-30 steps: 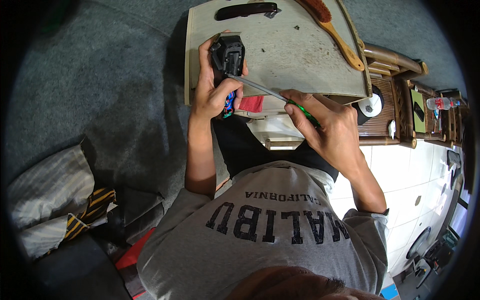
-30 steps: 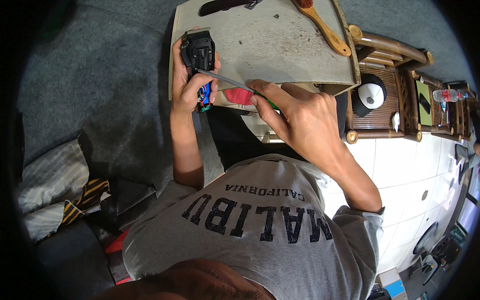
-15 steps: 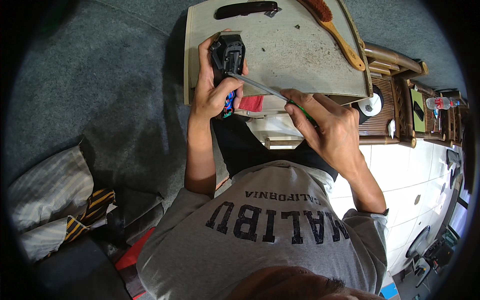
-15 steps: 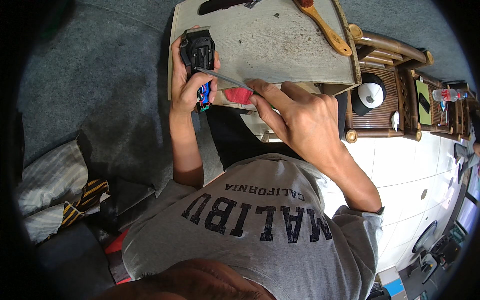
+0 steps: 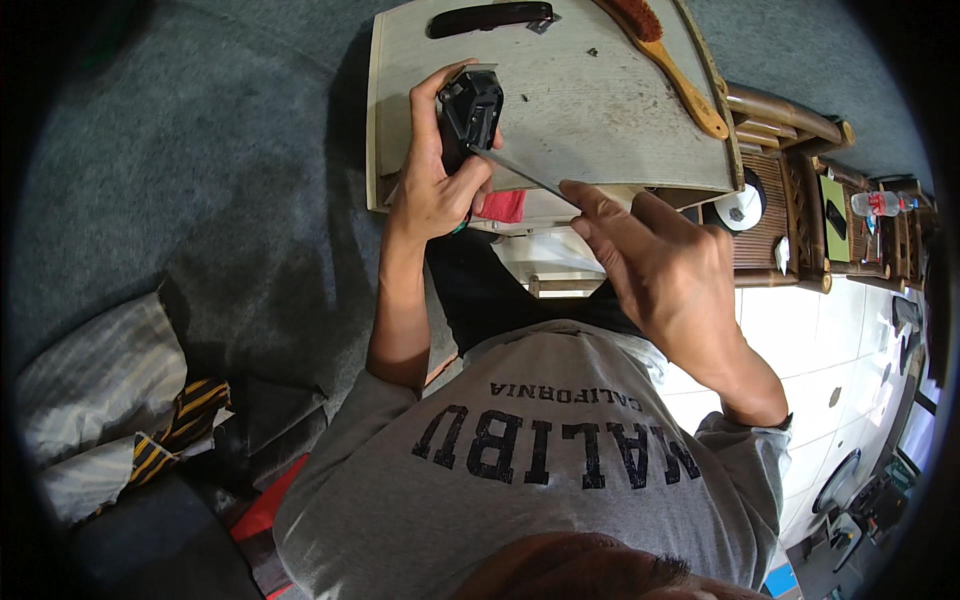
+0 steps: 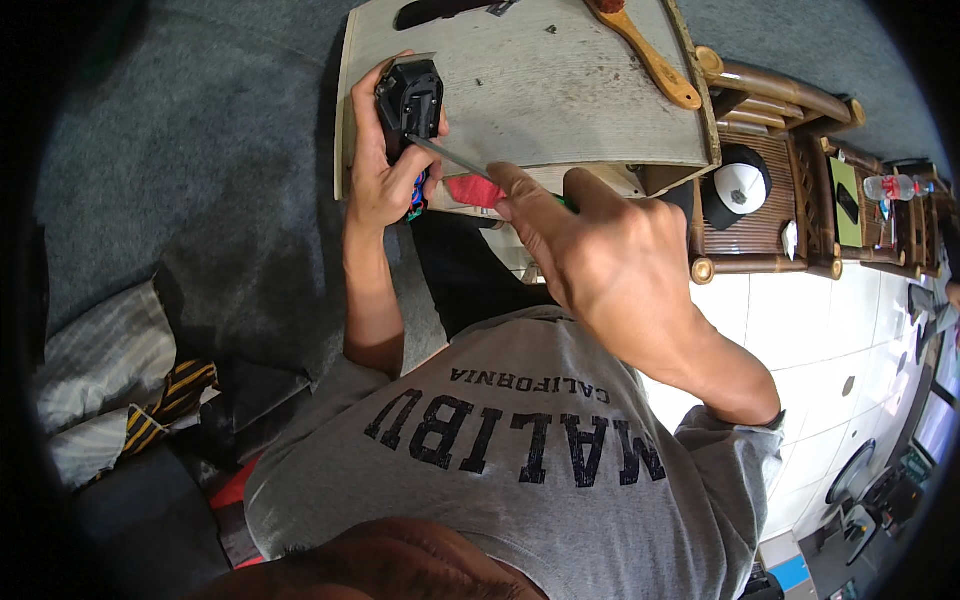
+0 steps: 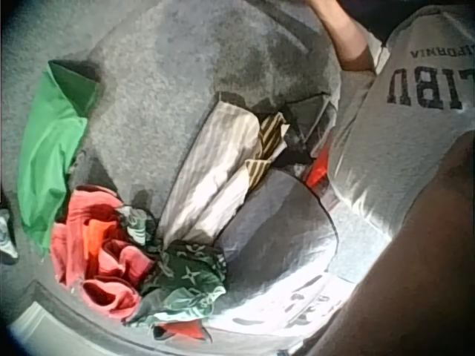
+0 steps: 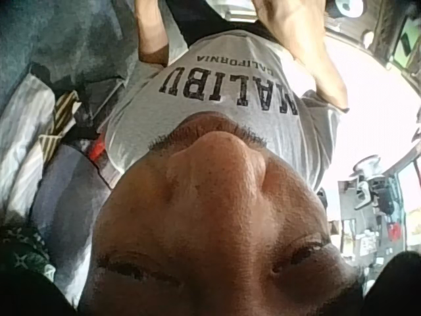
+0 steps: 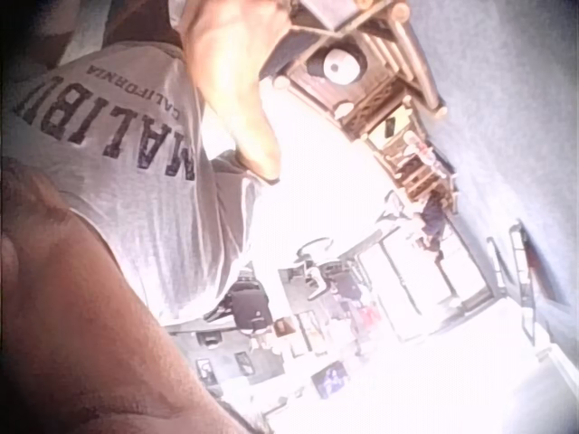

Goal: The person uses a screwdriver to remove screws from the housing of a pair of hair clippers and then manipulates the internal components by hand.

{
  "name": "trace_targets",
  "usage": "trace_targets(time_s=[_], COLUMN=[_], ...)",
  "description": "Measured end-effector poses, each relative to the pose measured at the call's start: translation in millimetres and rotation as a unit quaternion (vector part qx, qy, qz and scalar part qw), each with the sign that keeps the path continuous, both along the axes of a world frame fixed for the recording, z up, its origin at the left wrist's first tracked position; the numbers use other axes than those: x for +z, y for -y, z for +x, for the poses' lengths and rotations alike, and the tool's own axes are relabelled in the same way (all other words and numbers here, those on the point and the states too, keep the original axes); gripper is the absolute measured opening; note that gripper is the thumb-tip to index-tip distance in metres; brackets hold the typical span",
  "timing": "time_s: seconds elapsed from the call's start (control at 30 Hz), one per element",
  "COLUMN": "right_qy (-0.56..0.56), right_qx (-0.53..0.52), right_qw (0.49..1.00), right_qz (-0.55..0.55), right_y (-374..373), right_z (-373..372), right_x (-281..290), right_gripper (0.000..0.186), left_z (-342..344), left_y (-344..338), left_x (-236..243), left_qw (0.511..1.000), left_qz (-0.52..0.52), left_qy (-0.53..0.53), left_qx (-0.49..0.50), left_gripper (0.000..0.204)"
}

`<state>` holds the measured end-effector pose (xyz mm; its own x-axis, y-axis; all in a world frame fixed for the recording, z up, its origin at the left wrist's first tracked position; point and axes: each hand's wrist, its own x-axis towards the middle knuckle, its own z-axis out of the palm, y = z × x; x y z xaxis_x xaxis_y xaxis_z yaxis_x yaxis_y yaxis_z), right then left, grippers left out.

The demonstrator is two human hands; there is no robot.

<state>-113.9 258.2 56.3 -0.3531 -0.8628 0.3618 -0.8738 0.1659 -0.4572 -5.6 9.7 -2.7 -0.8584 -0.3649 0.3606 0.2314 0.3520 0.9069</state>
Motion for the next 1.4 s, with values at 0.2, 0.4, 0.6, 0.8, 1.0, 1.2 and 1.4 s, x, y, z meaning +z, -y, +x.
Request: trace_targets(time_s=[0.2,0.4,0.6,0.8,1.0,1.2,1.4], right_qy=[0.555,0.408,0.182,0.131,0.101,-0.044,-0.102], right_qx=[0.044,0.032,-0.027,-0.018,-0.028,-0.060,-0.066], right_qw=[0.826,0.912,0.977,0.986,0.990,0.996,0.991], right_qz=[0.091,-0.027,-0.109,-0.104,-0.098,-0.056,-0.060], right_y=[7,5,11,13,14,10,8], right_z=[-22,-15,-12,-12,-12,-9,-10], right_x=[-11,-19,-19,-26,-24,-18,-20], right_gripper=[0.045,0.035,0.025,0.023,0.025,0.033,0.037], left_z=[4,3,4,3,4,4,3], left_y=[-8,-1,-3,-2,0,0,-2], left_x=[8,5,10,8,6,6,7], left_qw=[0.999,0.997,0.993,0.994,0.995,0.995,0.995], left_qz=[0.028,0.068,0.118,0.106,0.098,0.096,0.102], left_qy=[0.004,-0.012,0.016,0.008,0.010,0.007,0.002], left_qx=[0.022,-0.021,-0.014,-0.019,-0.014,-0.012,-0.005], left_gripper=[0.083,0.080,0.081,0.082,0.081,0.082,0.081])
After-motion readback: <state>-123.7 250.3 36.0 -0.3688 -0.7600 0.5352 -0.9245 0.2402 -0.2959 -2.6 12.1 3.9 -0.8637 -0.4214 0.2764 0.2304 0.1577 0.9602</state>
